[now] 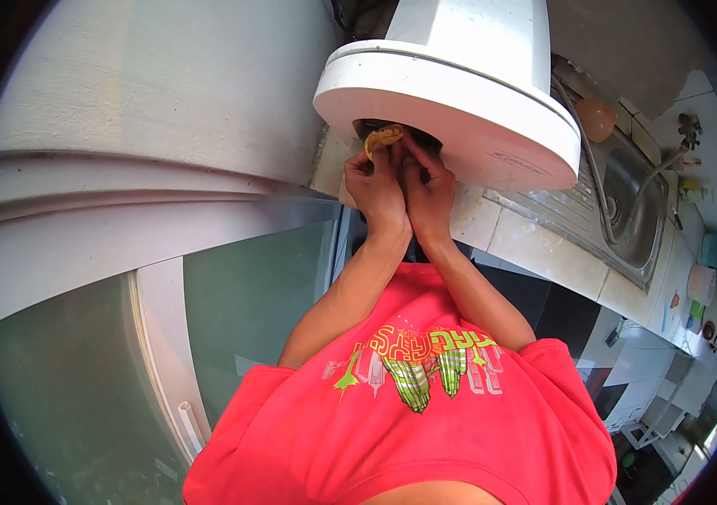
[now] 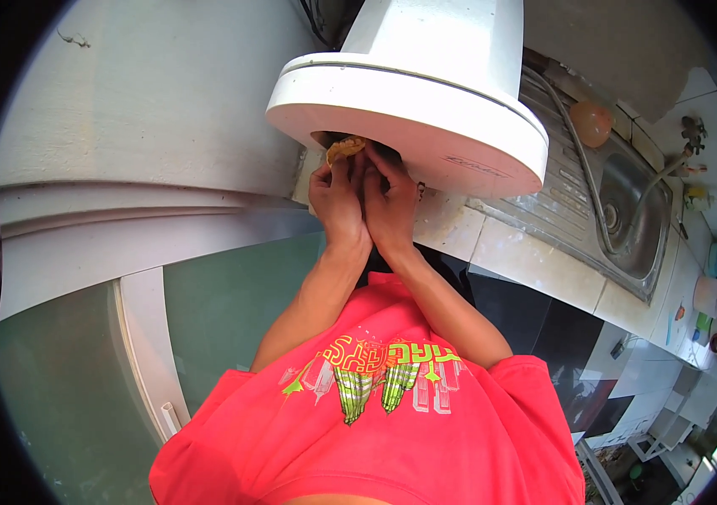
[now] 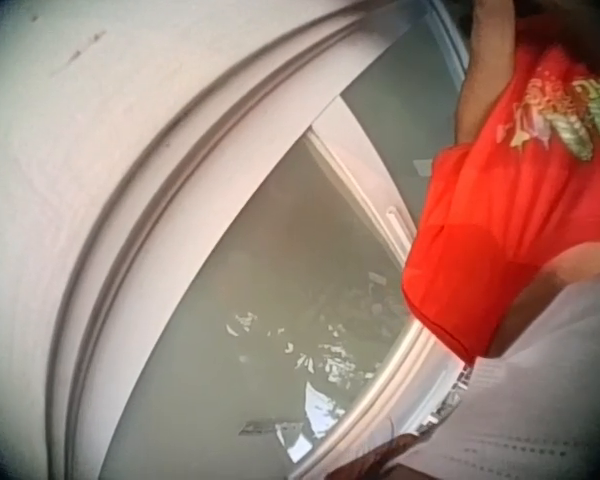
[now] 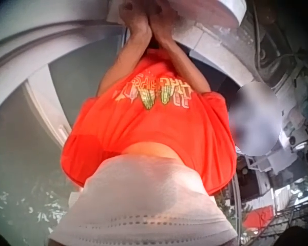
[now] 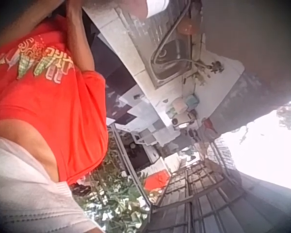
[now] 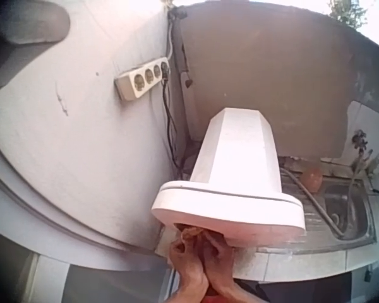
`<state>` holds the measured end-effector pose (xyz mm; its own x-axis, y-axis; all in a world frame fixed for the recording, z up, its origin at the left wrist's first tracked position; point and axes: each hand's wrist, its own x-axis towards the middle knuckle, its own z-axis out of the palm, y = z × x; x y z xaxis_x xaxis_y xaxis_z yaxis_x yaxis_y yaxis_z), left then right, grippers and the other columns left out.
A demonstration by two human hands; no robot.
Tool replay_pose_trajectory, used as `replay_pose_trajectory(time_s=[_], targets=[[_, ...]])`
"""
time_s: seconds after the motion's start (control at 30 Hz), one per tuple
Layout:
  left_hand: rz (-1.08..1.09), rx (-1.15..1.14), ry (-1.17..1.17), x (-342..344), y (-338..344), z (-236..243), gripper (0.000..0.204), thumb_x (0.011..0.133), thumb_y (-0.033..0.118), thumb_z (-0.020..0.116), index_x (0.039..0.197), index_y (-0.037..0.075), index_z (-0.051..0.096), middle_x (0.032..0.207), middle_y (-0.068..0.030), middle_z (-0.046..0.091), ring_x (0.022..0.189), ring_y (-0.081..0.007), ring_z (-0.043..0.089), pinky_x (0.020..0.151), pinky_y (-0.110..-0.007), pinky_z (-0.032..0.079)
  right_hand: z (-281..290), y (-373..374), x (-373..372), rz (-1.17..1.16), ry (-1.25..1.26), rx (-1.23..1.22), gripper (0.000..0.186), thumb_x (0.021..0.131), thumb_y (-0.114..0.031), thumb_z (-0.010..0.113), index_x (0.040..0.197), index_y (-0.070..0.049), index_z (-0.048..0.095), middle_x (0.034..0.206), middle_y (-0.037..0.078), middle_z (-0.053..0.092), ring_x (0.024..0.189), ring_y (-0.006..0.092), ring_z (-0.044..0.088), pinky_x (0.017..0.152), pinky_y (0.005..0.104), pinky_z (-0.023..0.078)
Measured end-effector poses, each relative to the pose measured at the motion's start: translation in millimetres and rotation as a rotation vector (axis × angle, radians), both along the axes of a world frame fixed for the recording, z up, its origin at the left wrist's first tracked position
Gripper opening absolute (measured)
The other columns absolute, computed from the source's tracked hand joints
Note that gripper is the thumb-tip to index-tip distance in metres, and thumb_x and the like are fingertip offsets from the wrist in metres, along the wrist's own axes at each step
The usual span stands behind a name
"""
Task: Trimming and shaping a dental plaster model using a knife and a grinding machine in a lab setting.
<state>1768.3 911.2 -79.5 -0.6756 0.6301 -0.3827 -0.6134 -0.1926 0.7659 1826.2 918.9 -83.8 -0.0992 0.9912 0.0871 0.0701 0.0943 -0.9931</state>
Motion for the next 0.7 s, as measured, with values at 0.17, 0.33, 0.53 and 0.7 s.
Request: replay_pose_trajectory(time_s=[0.17, 0.33, 0.53, 0.7], targets=[[0.051, -0.009, 0.008, 3, 2, 10, 0.017, 0.094, 0.009, 0.055, 0.101, -0.002, 0.045, 0.096, -0.0112, 0.058, 0.084, -0.0141, 0.063, 0.074, -0.023, 0.053, -1, -1, 0, 0.016, 0.008, -0.038, 0.042, 0.085, -0.001, 0.048, 0.124, -0.007, 0.062, 0.107, 0.014, 0.066, 0.092, 0.0175, 0.062, 0.085, 0.0285, 0.046], [0.0, 0.003, 0.007, -4, 3, 4, 0.018, 0.094, 0.009, 0.057, 0.102, -0.002, 0.047, 0.093, -0.0097, 0.057, 0.082, -0.0132, 0.062, 0.072, -0.023, 0.052, 0, -3, 0, 0.005, 0.042, -0.025, 0.042, 0.084, 0.0, 0.047, 0.124, -0.005, 0.061, 0.105, 0.015, 0.065, 0.091, 0.0176, 0.061, 0.083, 0.0284, 0.047], [-0.032, -0.013, 0.049, -7, 4, -2, 0.018, 0.092, 0.01, 0.06, 0.099, -0.003, 0.05, 0.092, -0.0085, 0.058, 0.08, -0.0123, 0.061, 0.069, -0.023, 0.051, -7, -5, 2, -0.009, 0.046, -0.011, 0.043, 0.084, -0.001, 0.048, 0.124, -0.004, 0.06, 0.101, 0.013, 0.065, 0.084, 0.0156, 0.06, 0.078, 0.0269, 0.047], [-0.049, -0.008, 0.09, -11, 5, -8, 0.018, 0.091, 0.01, 0.061, 0.098, -0.005, 0.054, 0.09, -0.0081, 0.059, 0.079, -0.0121, 0.061, 0.069, -0.023, 0.051, 0, -9, 5, 0.002, 0.048, -0.055, 0.042, 0.084, 0.0, 0.047, 0.125, -0.002, 0.059, 0.103, 0.013, 0.065, 0.086, 0.0152, 0.06, 0.079, 0.0268, 0.047]])
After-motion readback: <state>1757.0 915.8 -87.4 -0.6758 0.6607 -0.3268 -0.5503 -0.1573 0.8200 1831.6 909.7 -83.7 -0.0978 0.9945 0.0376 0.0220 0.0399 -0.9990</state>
